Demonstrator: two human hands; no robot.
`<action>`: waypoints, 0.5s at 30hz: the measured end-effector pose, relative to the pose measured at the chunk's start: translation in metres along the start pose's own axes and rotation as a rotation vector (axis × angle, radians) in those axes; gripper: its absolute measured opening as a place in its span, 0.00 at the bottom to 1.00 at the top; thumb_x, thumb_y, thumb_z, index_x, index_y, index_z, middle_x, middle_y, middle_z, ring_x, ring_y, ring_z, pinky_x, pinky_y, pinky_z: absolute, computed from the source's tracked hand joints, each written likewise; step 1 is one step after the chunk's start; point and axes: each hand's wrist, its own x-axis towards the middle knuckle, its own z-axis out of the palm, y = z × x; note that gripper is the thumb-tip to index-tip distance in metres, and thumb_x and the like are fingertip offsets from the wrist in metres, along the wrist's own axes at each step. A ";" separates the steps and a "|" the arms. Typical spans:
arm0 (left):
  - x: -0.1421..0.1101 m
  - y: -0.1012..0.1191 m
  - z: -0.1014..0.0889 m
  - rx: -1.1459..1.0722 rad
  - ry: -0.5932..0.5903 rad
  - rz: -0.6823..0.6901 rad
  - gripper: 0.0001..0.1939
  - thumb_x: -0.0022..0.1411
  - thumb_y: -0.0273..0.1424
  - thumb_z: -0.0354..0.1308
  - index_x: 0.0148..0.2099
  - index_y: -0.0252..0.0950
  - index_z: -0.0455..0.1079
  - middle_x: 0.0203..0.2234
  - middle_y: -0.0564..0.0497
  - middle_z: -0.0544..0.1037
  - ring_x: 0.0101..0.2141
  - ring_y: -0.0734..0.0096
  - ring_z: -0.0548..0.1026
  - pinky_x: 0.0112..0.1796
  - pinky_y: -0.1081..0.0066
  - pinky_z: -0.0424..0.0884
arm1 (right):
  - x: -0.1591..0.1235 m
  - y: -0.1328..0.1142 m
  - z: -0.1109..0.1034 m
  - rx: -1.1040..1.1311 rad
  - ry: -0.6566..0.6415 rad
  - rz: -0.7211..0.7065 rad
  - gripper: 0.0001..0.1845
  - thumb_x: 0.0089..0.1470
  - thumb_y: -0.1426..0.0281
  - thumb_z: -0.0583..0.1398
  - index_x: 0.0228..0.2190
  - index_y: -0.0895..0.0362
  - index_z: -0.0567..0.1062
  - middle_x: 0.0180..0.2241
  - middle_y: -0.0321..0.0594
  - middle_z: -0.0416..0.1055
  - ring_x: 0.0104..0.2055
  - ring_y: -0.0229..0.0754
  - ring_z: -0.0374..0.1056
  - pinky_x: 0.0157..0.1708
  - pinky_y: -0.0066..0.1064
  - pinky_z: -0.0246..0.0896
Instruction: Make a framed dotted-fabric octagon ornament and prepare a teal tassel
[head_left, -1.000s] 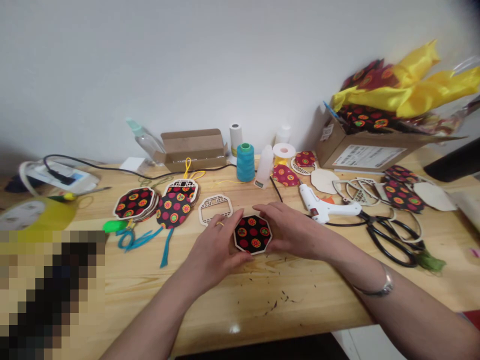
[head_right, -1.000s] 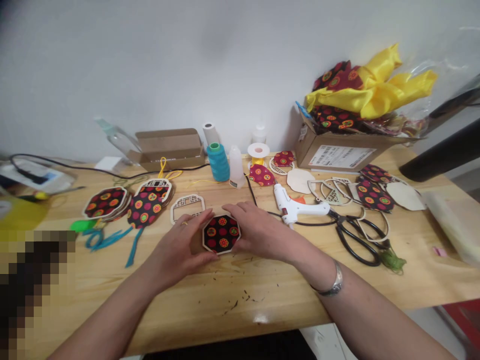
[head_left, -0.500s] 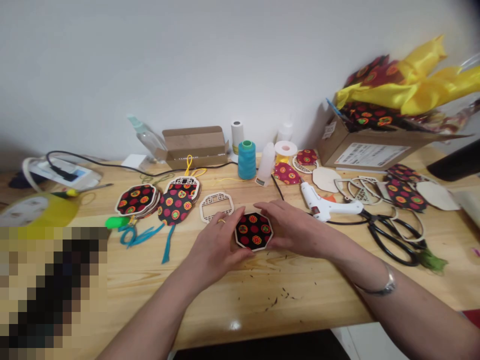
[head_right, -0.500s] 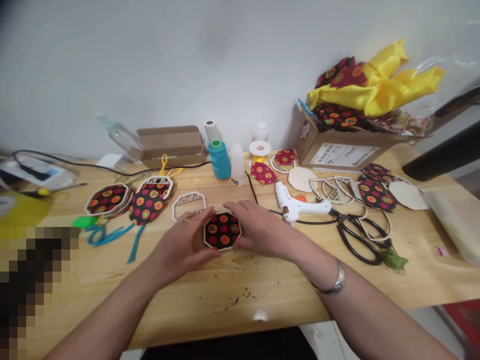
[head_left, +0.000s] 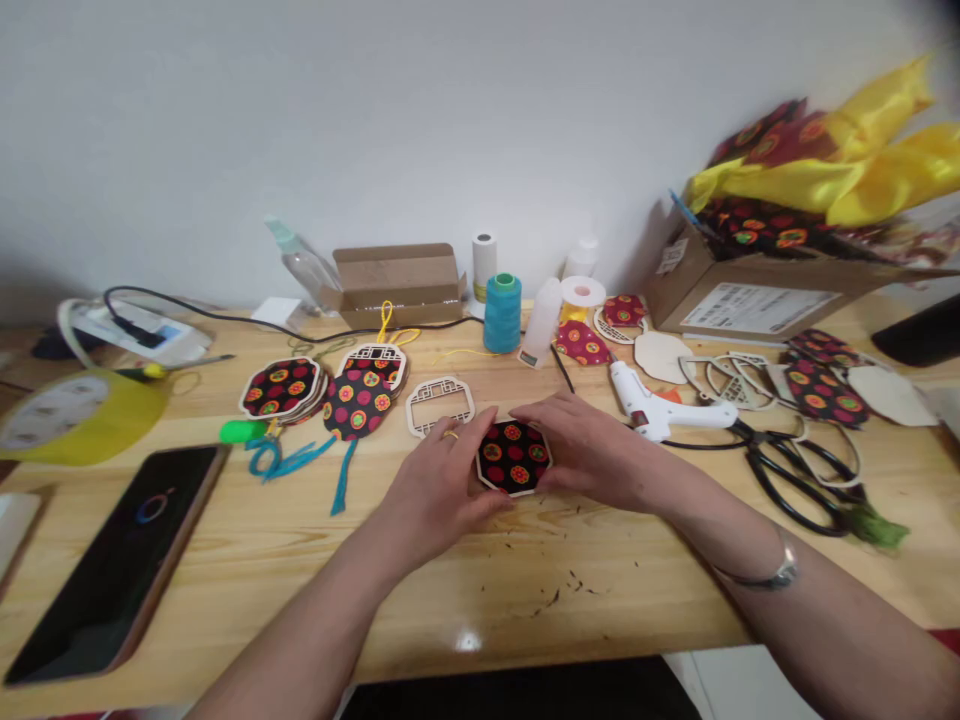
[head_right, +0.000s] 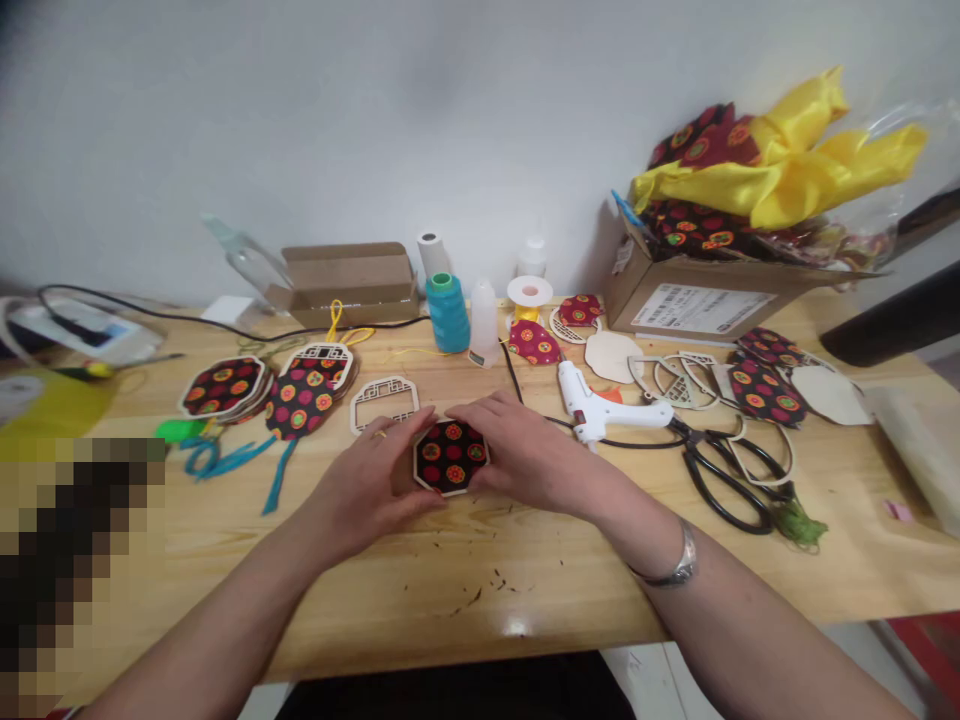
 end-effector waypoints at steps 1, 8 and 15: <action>0.000 0.000 0.000 0.004 0.000 0.003 0.41 0.50 0.43 0.61 0.62 0.38 0.49 0.53 0.43 0.67 0.52 0.52 0.63 0.48 0.55 0.64 | 0.000 0.000 0.000 -0.003 0.004 0.000 0.31 0.46 0.70 0.63 0.53 0.55 0.62 0.47 0.42 0.67 0.48 0.45 0.60 0.47 0.38 0.58; 0.000 0.001 0.000 0.019 -0.012 0.000 0.41 0.51 0.42 0.61 0.62 0.38 0.48 0.54 0.43 0.66 0.52 0.53 0.63 0.48 0.56 0.64 | -0.001 0.007 0.004 0.012 0.020 -0.001 0.29 0.46 0.68 0.64 0.51 0.54 0.64 0.45 0.42 0.68 0.48 0.45 0.61 0.46 0.39 0.58; 0.000 0.000 0.001 0.023 -0.018 -0.018 0.42 0.51 0.42 0.61 0.62 0.38 0.47 0.49 0.43 0.70 0.51 0.54 0.63 0.45 0.58 0.65 | -0.003 0.013 0.005 -0.022 0.036 0.046 0.35 0.43 0.70 0.65 0.53 0.55 0.62 0.43 0.44 0.67 0.47 0.45 0.60 0.44 0.38 0.60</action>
